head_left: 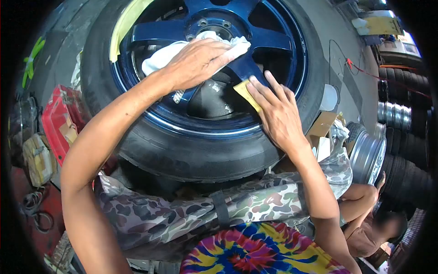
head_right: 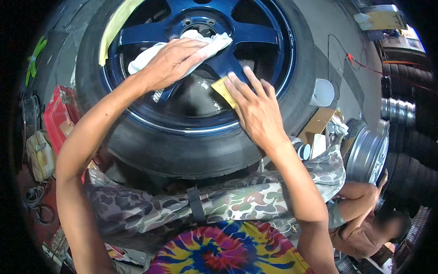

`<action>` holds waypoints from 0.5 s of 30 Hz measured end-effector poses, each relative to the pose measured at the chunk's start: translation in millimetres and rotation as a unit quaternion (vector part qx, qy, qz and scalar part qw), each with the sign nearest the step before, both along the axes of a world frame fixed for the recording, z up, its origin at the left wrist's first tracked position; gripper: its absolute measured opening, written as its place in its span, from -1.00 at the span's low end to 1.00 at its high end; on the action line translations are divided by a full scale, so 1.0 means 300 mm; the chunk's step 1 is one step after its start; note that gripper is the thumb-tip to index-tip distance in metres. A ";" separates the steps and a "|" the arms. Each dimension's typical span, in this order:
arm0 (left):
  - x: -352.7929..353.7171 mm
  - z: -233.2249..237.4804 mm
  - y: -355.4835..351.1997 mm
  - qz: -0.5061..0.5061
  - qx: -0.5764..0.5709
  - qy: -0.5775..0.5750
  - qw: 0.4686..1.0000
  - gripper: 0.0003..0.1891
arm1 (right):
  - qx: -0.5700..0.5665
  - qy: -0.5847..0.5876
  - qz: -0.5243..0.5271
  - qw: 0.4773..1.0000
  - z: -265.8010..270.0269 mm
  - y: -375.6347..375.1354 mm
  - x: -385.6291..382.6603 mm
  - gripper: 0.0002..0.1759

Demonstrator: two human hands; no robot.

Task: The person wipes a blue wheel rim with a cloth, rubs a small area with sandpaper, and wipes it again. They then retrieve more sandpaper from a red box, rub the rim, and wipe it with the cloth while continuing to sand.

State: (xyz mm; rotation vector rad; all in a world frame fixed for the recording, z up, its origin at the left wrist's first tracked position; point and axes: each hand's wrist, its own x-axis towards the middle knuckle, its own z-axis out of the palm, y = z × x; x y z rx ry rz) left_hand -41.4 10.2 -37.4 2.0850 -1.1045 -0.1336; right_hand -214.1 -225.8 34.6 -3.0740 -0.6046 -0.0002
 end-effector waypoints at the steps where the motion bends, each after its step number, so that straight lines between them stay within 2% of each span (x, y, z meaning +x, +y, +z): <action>1: -0.018 -0.024 -0.003 0.006 -0.022 -0.036 0.999 -0.56 | -0.010 0.017 -0.014 1.000 0.018 -0.016 -0.055 -0.38; 3: -0.033 -0.014 -0.003 -0.001 0.002 -0.051 0.999 -0.53 | -0.021 0.030 -0.022 0.999 0.047 -0.023 -0.081 -0.38; 6: -0.054 0.013 -0.035 -0.038 0.112 -0.099 0.988 -0.51 | -0.013 0.003 -0.006 1.000 0.035 -0.004 -0.021 -0.37; 9: -0.043 -0.026 -0.030 -0.035 0.071 -0.123 0.989 -0.52 | -0.006 0.012 -0.008 1.000 0.008 0.012 0.011 -0.40; 12: -0.067 -0.035 -0.021 -0.026 0.087 -0.115 0.989 -0.50 | -0.029 0.027 -0.024 0.999 0.032 -0.024 -0.098 -0.40; 15: -0.078 -0.026 -0.041 -0.036 0.087 -0.130 0.987 -0.48 | -0.015 0.003 0.000 1.000 0.049 -0.007 -0.042 -0.39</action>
